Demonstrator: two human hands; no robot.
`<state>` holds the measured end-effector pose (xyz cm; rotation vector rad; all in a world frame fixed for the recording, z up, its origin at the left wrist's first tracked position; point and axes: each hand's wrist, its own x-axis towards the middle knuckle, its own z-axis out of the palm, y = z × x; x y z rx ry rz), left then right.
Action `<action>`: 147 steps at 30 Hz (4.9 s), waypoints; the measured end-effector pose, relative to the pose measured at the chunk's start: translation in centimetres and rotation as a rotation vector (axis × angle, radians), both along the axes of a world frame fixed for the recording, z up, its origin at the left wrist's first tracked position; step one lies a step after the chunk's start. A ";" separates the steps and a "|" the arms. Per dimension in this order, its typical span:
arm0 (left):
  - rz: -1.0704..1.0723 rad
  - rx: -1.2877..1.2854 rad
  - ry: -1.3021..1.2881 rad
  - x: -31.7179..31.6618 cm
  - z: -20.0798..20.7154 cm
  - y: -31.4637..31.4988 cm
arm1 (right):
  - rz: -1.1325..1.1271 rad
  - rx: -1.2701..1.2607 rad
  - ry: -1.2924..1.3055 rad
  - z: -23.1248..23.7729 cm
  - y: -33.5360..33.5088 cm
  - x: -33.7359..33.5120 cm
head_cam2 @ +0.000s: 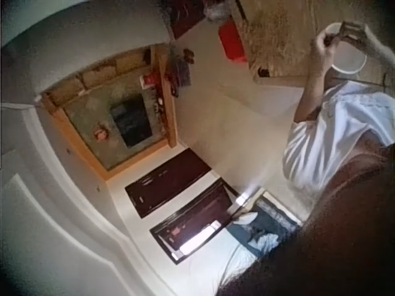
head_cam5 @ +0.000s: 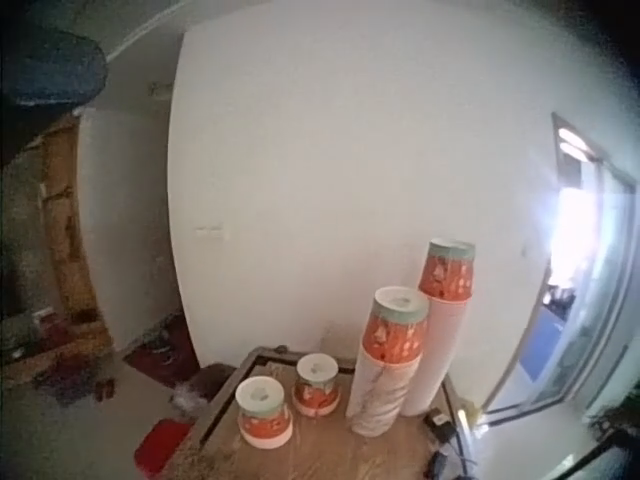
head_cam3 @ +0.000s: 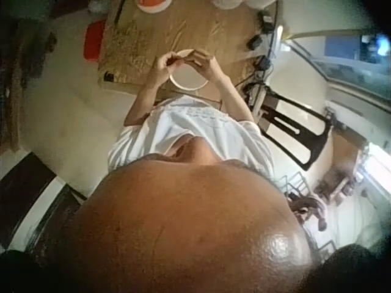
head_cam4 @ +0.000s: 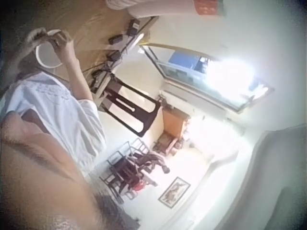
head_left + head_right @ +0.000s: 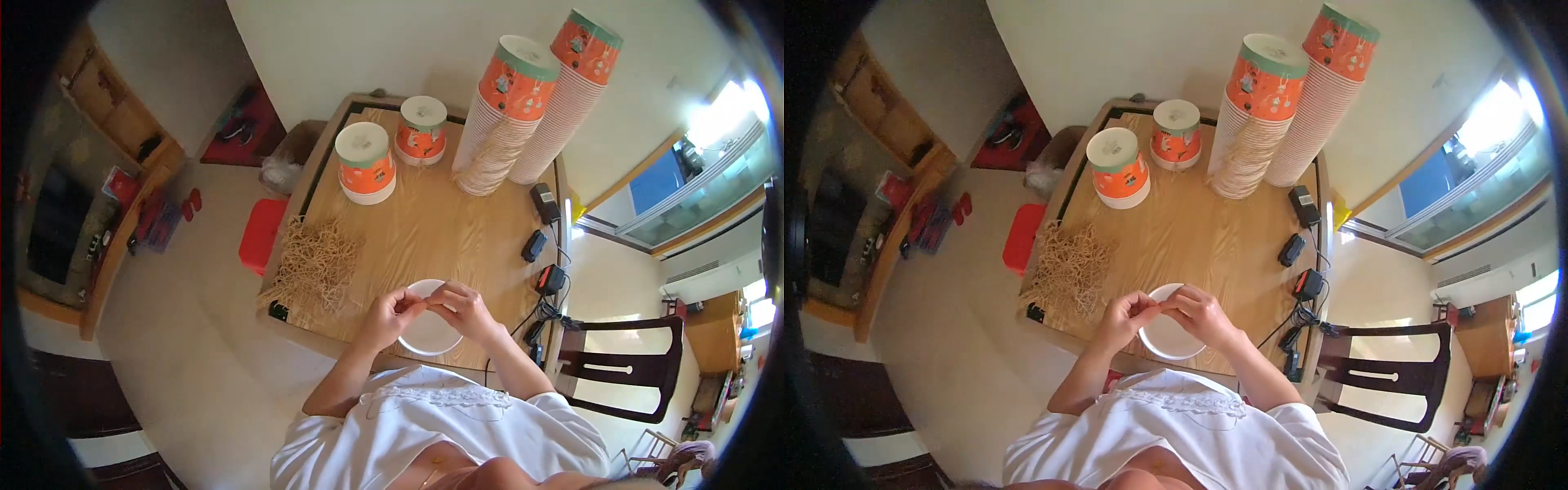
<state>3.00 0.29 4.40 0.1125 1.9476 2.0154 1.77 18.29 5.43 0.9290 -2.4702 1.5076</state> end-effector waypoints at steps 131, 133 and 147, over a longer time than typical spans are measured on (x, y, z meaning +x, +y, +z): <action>-0.003 0.079 -0.124 -4.6 -16.8 6.9 | 0.118 0.245 -0.736 -11.5 7.3 -8.3; -0.018 0.035 -0.080 -4.6 -16.9 6.7 | 0.108 0.239 -0.739 -11.4 7.0 -8.1; -0.240 -0.063 0.304 -5.8 -15.5 2.4 | -0.015 0.429 -0.611 -14.1 4.7 -7.1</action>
